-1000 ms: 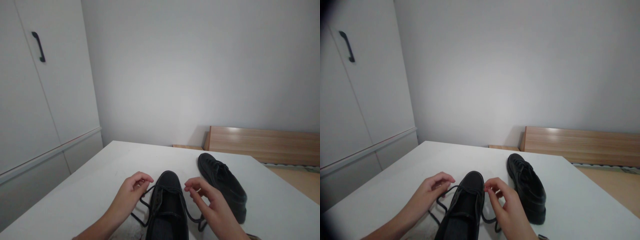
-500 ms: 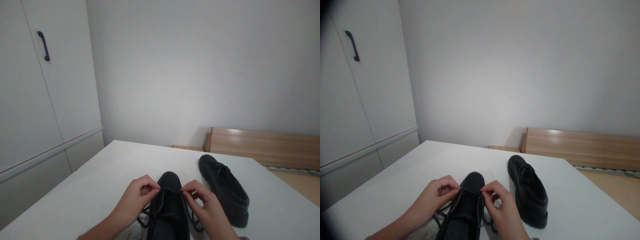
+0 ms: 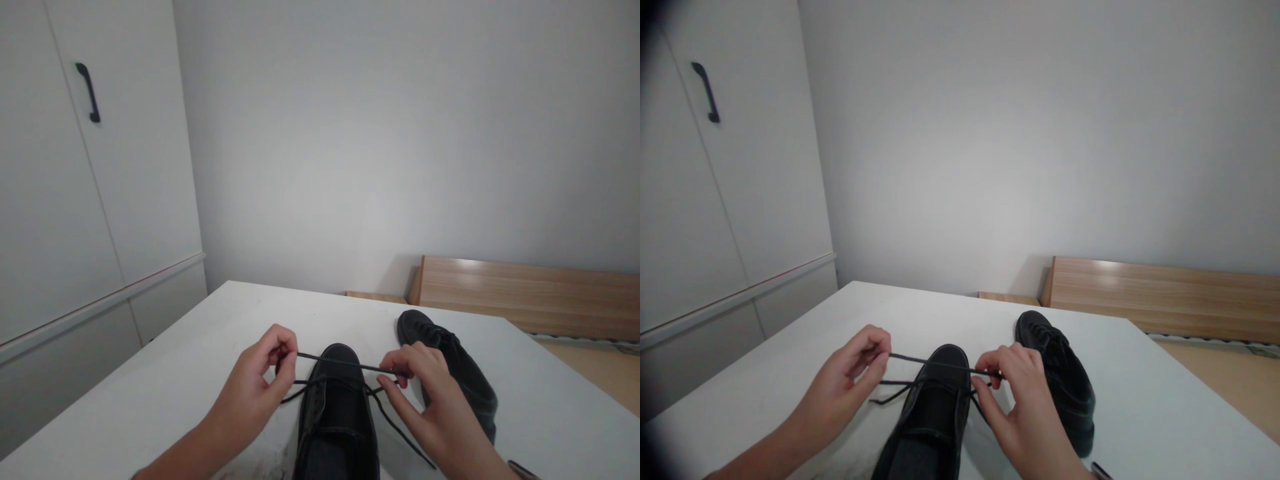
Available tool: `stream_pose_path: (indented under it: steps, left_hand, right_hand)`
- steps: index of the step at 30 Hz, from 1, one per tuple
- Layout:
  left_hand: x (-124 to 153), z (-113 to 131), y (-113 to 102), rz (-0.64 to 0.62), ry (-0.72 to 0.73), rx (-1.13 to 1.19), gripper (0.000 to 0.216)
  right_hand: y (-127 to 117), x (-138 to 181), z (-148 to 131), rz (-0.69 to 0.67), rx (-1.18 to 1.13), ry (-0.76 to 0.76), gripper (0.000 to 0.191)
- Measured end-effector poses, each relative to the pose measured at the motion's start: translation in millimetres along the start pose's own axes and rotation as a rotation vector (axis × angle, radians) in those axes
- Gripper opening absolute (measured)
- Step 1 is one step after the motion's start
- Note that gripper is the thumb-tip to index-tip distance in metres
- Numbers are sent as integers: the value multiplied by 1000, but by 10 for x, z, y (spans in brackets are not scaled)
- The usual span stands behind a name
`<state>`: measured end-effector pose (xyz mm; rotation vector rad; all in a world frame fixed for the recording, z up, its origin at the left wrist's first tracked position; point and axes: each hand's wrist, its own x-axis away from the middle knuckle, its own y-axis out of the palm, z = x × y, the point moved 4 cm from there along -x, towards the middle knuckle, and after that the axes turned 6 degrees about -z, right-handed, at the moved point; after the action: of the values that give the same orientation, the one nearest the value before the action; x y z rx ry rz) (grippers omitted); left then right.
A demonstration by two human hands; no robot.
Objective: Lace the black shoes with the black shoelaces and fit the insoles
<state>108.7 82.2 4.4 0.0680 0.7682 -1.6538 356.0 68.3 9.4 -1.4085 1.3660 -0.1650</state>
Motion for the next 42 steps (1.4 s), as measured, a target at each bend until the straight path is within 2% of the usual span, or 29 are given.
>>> stream_pose_path:
  steps: [2,6,9,12,17,23,26,28,30,32,35,39,41,42]
  left_hand:
    - [-27,-18,-91,-25,4,-128,14]
    - [-63,-109,-80,-272,12,-455,12]
    - [-60,-166,-30,-365,1,-475,13]
    - [-81,-119,-77,-275,20,-343,18]
    - [-115,10,-348,56,116,-180,16]
    - [-23,1,-639,335,162,217,9]
    - [50,173,-737,466,222,251,6]
    - [95,369,-777,530,292,249,7]
    - [120,576,-783,548,328,214,13]
    - [112,751,-742,489,296,175,17]
    - [66,923,-583,246,195,245,20]
    - [70,1013,-301,-155,43,583,22]
    - [100,1003,-248,-261,-1,701,24]
    - [111,974,-272,-258,-8,711,25]
  right_hand:
    - [-16,-22,102,-88,53,12,7]
    - [40,-24,261,-282,73,75,4]
    - [78,-11,293,-328,63,92,4]
    - [12,-12,317,-162,43,89,8]
    - [-275,17,326,259,-1,91,10]
    - [-635,84,107,663,49,43,11]
    - [-786,109,8,870,-63,19,7]
    - [-855,88,-74,910,-131,13,6]
    - [-881,11,-204,806,-163,1,5]
    - [-855,-103,-401,618,-183,-38,4]
    - [-749,-294,-794,361,-203,-127,6]
    - [-563,-531,-1258,188,-284,-218,6]
    - [-463,-612,-1375,122,-315,-243,6]
    - [-415,-638,-1400,86,-326,-251,5]
